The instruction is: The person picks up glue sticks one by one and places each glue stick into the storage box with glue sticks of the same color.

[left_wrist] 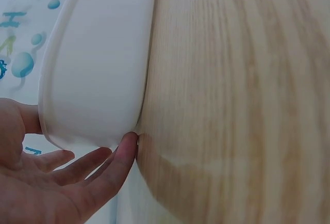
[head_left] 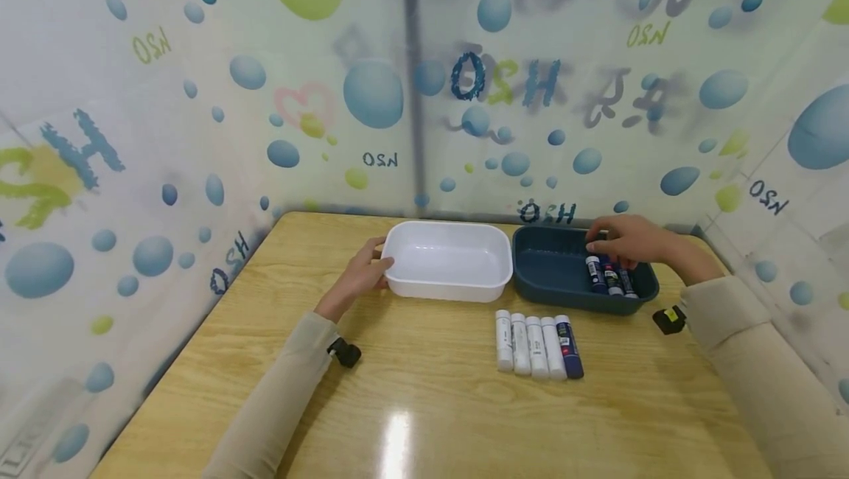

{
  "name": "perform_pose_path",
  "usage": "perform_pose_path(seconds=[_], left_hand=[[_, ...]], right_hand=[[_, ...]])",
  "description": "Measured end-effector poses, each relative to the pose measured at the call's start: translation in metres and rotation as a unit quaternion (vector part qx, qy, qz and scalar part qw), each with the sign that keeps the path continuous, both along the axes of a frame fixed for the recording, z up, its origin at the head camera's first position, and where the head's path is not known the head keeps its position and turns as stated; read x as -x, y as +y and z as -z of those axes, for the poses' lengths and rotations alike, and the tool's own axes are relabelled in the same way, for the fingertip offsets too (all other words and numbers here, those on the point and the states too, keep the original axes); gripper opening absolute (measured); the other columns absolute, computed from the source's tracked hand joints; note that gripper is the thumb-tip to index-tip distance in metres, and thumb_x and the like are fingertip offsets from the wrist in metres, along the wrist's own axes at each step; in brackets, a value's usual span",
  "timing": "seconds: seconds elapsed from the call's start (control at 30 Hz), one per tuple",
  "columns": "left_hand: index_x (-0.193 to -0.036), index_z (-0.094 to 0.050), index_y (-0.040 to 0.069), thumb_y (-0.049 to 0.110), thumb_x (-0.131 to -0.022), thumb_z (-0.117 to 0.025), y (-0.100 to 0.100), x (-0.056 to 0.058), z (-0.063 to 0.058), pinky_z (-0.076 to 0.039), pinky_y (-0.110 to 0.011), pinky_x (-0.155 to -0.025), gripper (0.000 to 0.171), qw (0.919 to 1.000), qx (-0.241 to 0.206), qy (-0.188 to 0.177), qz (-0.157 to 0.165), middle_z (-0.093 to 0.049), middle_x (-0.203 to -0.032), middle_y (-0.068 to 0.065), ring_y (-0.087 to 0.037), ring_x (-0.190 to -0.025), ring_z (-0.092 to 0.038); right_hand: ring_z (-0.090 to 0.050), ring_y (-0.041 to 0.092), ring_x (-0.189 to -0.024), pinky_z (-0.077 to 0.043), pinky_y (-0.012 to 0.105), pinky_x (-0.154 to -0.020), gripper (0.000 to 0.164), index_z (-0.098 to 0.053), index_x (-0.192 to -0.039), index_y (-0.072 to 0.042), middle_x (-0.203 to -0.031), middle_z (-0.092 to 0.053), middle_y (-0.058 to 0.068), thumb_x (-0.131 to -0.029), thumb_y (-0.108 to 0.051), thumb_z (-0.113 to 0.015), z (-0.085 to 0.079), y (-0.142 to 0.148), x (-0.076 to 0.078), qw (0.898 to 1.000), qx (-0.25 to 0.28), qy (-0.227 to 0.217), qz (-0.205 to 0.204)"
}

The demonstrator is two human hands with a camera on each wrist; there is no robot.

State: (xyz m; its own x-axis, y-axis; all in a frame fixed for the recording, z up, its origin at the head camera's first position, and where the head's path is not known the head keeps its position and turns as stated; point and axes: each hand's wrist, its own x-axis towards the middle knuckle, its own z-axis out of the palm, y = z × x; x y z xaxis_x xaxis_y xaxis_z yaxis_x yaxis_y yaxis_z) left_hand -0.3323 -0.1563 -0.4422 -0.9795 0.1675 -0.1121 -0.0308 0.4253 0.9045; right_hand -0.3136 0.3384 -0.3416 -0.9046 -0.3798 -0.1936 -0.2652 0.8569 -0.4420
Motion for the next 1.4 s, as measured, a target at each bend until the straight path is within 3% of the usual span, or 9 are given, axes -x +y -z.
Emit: perform_pose_path(seconds=[0.4, 0.6, 0.9, 1.13, 1.4], left_hand=[[-0.162, -0.029, 0.013, 0.022, -0.108, -0.051, 0.001, 0.000, -0.001, -0.061, -0.032, -0.078, 0.059, 1.0000, 0.001, 0.000, -0.002, -0.047, -0.149, -0.026, -0.028, -0.102, -0.067], [-0.161, -0.030, 0.013, 0.022, -0.108, -0.052, 0.001, -0.001, -0.002, -0.060, -0.031, -0.076, 0.059, 1.0000, 0.003, 0.002, -0.002, -0.048, -0.148, -0.026, -0.027, -0.100, -0.066], [-0.161, -0.030, 0.012, 0.021, -0.108, -0.051, 0.001, 0.000, -0.001, -0.060, -0.030, -0.075, 0.058, 0.9999, 0.007, 0.007, 0.001, -0.048, -0.149, -0.027, -0.027, -0.100, -0.066], [-0.161, -0.030, 0.013, 0.022, -0.108, -0.051, 0.001, -0.001, -0.002, -0.060, -0.032, -0.075, 0.058, 1.0000, 0.006, 0.007, 0.005, -0.048, -0.149, -0.027, -0.026, -0.097, -0.066], [-0.161, -0.030, 0.013, 0.022, -0.108, -0.052, 0.000, 0.000, -0.001, -0.060, -0.031, -0.073, 0.059, 1.0000, 0.007, 0.007, 0.002, -0.048, -0.149, -0.027, -0.026, -0.094, -0.066]], right_hand=[[-0.059, 0.017, -0.058, -0.052, 0.033, -0.055, 0.040, -0.060, -0.133, -0.005, -0.076, -0.064, 0.001, -0.105, -0.034, -0.062, -0.007, -0.014, -0.051, 0.999, 0.019, 0.021, -0.020], [-0.062, 0.021, -0.065, -0.055, 0.034, -0.058, 0.043, -0.060, -0.133, -0.007, -0.083, -0.066, 0.004, -0.104, -0.038, -0.062, -0.003, -0.019, -0.069, 0.999, 0.040, 0.003, -0.009], [-0.063, 0.012, -0.068, -0.056, 0.030, -0.062, 0.042, -0.058, -0.133, -0.001, -0.086, -0.068, 0.001, -0.104, -0.031, -0.063, 0.017, -0.026, -0.081, 0.995, 0.087, -0.028, -0.046], [-0.066, 0.020, -0.076, -0.059, 0.030, -0.066, 0.043, -0.056, -0.135, -0.001, -0.091, -0.069, 0.006, -0.103, -0.030, -0.064, 0.031, -0.037, -0.089, 0.992, 0.091, -0.065, -0.057], [-0.068, 0.023, -0.080, -0.059, 0.029, -0.067, 0.046, -0.056, -0.136, -0.001, -0.095, -0.069, 0.008, -0.102, -0.031, -0.065, 0.043, -0.041, -0.087, 0.990, 0.093, -0.094, -0.056]])
